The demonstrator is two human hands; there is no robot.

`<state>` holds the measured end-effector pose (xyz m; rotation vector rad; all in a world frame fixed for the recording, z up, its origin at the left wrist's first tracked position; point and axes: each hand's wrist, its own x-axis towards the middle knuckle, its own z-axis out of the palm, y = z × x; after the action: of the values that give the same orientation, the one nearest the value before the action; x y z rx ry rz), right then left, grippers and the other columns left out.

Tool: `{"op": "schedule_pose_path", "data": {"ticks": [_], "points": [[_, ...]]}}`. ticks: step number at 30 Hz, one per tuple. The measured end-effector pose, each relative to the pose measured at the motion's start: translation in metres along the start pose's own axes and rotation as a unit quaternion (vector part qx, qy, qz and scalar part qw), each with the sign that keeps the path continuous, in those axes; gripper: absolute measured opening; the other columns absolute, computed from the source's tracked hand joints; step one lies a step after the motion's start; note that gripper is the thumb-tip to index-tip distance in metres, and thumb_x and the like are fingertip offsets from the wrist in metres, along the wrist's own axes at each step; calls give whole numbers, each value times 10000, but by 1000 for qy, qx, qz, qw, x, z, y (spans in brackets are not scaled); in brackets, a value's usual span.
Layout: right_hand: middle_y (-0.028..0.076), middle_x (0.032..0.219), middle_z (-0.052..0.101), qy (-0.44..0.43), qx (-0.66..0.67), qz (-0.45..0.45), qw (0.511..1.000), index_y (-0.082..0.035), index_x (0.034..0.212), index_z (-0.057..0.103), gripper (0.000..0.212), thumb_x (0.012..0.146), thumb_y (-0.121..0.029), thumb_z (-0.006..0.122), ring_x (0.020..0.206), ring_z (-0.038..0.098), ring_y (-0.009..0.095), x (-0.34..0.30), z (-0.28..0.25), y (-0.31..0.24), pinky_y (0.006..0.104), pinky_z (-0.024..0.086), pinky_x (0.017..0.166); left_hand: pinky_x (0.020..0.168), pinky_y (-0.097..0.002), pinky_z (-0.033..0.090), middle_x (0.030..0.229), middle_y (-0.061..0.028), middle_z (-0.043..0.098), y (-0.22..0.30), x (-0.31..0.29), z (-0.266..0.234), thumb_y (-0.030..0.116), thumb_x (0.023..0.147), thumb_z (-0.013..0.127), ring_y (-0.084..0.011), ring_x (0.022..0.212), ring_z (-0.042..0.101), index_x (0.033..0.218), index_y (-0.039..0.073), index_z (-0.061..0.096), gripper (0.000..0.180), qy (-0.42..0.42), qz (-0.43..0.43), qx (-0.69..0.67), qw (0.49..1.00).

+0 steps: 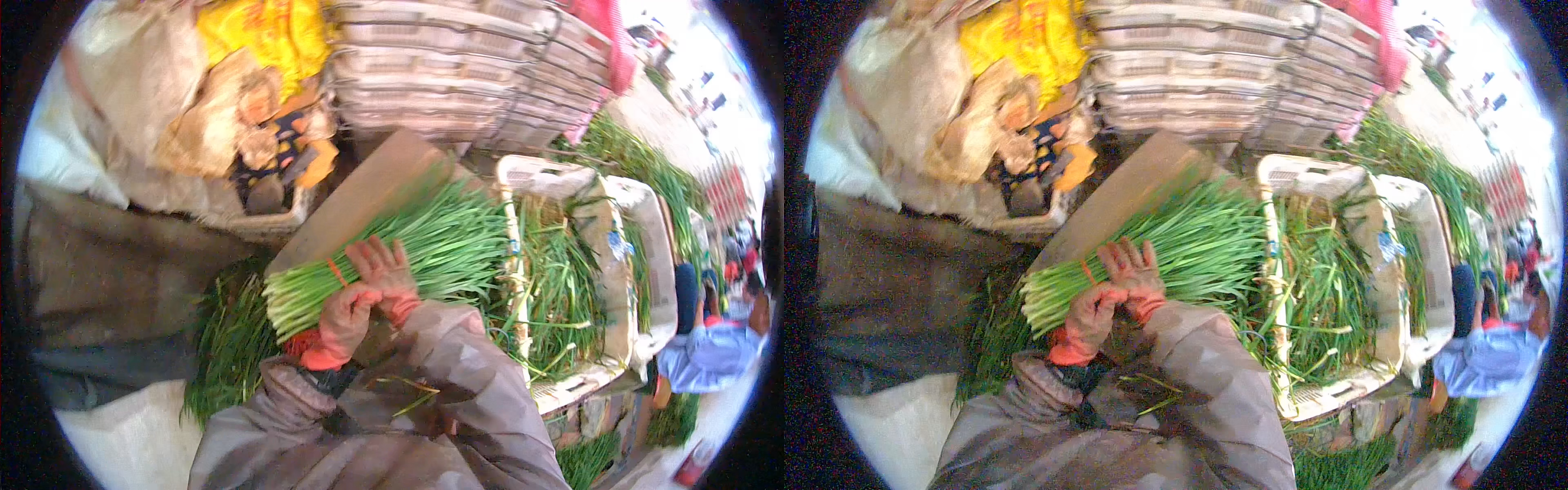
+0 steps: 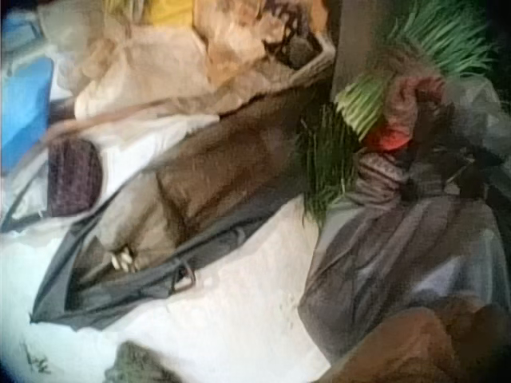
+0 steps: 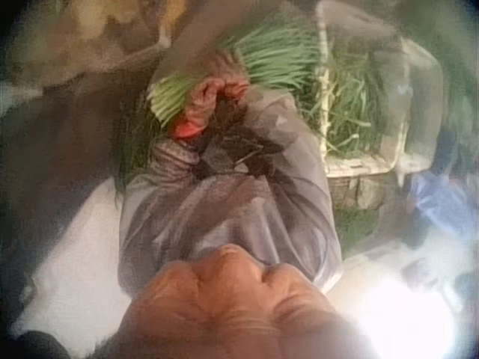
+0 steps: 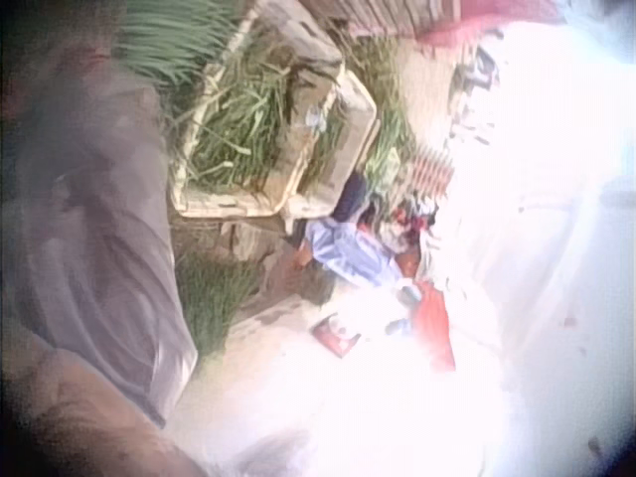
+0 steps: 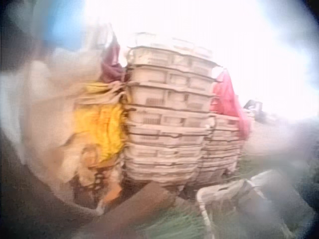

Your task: The person gathers bunches of garlic chives from a pile on the floor, secures them with red ties by hand, and uses a knife to trim the root ends.

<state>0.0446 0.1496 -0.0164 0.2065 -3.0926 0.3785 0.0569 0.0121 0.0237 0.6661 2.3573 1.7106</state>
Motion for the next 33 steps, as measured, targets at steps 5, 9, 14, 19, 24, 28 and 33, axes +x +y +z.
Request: {"op": "schedule_pose_path", "data": {"ticks": [5, 9, 14, 19, 24, 28, 33], "points": [[166, 1306, 446, 109, 47, -83, 990, -140, 1343, 392, 661, 759, -342, 627, 1235, 398, 313, -7, -60, -2, 471, 294, 1018, 792, -279, 455, 1040, -85, 628, 14, 27, -25, 89, 857, 550, -146, 884, 585, 897, 17, 636, 120, 97, 9, -46, 994], [159, 1042, 621, -9, 275, 35, 961, -93, 1245, 503, 454, 822, -210, 616, 891, 617, 266, -9, -79, -16, 344, 495, 747, 912, -307, 394, 1228, -105, 507, 2, 31, -25, 86, 848, 585, -203, 1080, 495, 859, 6, 619, 87, 132, 60, -14, 989], [53, 930, 630, -8, 718, 119, 686, -13, 1098, 593, 240, 878, -80, 524, 831, 557, 108, -2, -29, -27, 255, 467, 746, 989, -342, 339, 1250, -129, 497, 19, 24, -12, 100, 829, 590, -254, 1154, 460, 874, 5, 614, 107, 152, 56, -18, 987], [34, 894, 632, -53, 668, 86, 737, -19, 995, 620, 178, 889, -109, 509, 805, 567, 118, -6, -20, -23, 268, 470, 725, 956, -367, 371, 1234, -125, 490, 0, 17, -11, 70, 828, 590, -254, 1072, 515, 864, 38, 620, 57, 137, 98, -13, 986], [61, 730, 626, -117, 647, 207, 724, -6, 885, 626, 263, 905, -224, 481, 646, 562, 124, -22, -12, -21, 282, 463, 594, 1062, -462, 237, 1311, -195, 413, 16, 1, -43, 323, 772, 658, -342, 1224, 389, 1226, 38, 475, 566, 90, 95, 205, 970], [19, 602, 543, -168, 615, 182, 749, -17, 786, 604, 324, 924, -284, 483, 556, 488, 98, -45, -28, -30, 259, 398, 510, 1091, -475, 185, 1386, -180, 329, -6, -19, -58, 445, 650, 732, -337, 1326, 259, 1356, -2, 299, 941, -75, 29, 457, 886], [13, 575, 522, -187, 558, 136, 797, -17, 746, 598, 338, 931, -279, 491, 517, 453, 115, -74, -26, -38, 280, 377, 478, 1063, -486, 238, 1291, -168, 445, -3, -49, -62, 213, 731, 682, -325, 1271, 353, 1272, 33, 437, 621, -25, 71, 282, 956]]}}
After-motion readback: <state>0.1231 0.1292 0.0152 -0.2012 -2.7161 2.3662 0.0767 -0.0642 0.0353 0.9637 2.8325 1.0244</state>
